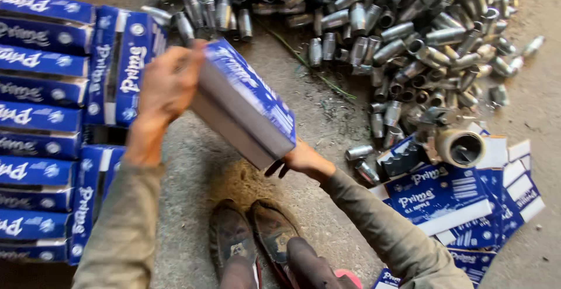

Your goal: The person places metal nipples into a cardboard box, seals the box with a tape dispenser, and then repeats the process with additional boxes.

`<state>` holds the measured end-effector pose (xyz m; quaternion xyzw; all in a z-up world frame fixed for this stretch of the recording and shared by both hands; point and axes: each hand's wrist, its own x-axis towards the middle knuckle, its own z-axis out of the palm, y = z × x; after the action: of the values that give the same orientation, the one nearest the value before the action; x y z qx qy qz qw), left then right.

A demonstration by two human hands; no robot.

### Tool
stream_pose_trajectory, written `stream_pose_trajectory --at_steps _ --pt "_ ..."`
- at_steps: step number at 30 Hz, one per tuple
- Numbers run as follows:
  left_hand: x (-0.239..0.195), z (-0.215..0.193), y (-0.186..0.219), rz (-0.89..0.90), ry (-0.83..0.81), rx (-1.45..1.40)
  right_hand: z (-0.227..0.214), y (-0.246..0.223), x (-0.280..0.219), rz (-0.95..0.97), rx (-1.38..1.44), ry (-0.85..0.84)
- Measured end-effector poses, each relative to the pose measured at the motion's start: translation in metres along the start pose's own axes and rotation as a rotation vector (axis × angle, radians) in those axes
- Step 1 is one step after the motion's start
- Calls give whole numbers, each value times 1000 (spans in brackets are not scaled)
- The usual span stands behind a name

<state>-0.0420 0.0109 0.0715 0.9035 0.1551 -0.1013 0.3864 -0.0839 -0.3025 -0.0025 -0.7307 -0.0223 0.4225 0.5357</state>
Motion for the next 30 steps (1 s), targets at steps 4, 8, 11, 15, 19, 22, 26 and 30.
stream_pose_trajectory --at_steps 4,8,11,15,19,22,26,30 --pt "-47 -23 -9 204 199 -777 -32 -18 -1 -639 -635 255" --pt "-79 7 -39 -220 343 -1206 -42 -48 -9 -440 20 270" --pt "-90 67 -78 -261 333 -1510 -34 -33 -5 -314 436 170" --pt "-100 82 -47 -196 437 -1159 -22 -50 -15 -268 85 311" --pt "-95 56 -23 -64 323 -549 -23 -76 -15 -265 -122 386" --pt "-88 48 -21 -30 280 -348 -60 -62 8 -197 -105 365" --pt "-61 79 -70 -57 325 -153 -142 -85 -6 -241 -526 761" --pt "-60 82 -68 -194 257 -213 -266 -70 -37 -561 -752 758"
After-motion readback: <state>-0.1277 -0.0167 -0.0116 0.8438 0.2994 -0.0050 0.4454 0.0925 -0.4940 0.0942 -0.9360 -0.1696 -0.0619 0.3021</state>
